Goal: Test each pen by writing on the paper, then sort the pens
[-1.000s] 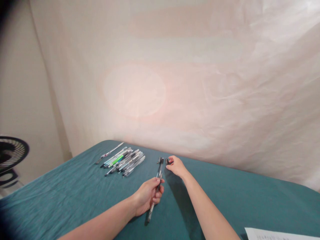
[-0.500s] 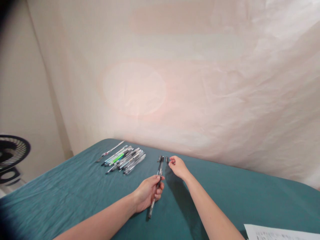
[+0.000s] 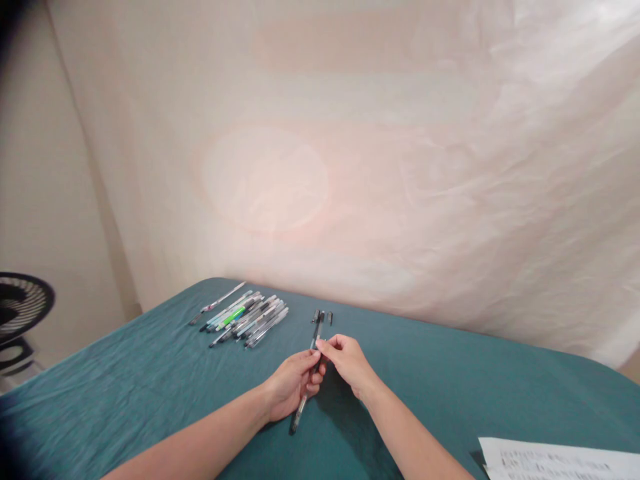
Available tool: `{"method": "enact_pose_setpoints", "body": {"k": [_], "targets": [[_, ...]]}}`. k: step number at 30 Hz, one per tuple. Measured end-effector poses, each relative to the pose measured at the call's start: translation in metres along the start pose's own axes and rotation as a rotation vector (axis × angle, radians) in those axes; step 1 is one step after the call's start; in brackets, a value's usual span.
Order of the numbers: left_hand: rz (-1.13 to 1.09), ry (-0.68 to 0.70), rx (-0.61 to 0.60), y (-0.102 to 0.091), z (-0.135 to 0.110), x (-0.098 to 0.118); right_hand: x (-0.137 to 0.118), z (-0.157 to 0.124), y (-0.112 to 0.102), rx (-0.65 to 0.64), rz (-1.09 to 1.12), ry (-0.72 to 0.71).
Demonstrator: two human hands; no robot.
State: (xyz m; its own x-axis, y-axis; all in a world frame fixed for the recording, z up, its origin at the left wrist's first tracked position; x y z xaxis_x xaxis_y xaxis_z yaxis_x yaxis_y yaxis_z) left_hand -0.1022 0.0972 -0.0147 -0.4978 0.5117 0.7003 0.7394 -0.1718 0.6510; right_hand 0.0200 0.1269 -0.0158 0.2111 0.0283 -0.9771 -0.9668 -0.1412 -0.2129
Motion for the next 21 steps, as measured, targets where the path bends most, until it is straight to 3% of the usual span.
{"method": "enact_pose_setpoints", "body": {"k": [8,21], "targets": [[0.051,0.039,0.044,-0.002,0.003,-0.003,0.009,0.005,-0.01,0.096,0.146,0.028],[-0.029,0.047,0.02,-0.005,0.003,-0.003,0.008,0.004,-0.007,-0.058,0.34,0.017]]}}
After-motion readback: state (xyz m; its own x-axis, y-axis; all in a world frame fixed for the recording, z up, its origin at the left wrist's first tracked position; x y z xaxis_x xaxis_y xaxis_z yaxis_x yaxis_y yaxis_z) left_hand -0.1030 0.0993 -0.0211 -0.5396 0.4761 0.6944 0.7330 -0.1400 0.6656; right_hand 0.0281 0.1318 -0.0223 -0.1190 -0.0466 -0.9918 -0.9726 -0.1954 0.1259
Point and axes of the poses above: each hand's wrist, its own z-axis towards the middle knuckle, its own y-axis out of the palm, x = y × z, the point moved 2 cm from there along z, towards the middle knuckle, and after that the axes turned 5 degrees about -z, right-handed, at the moved point
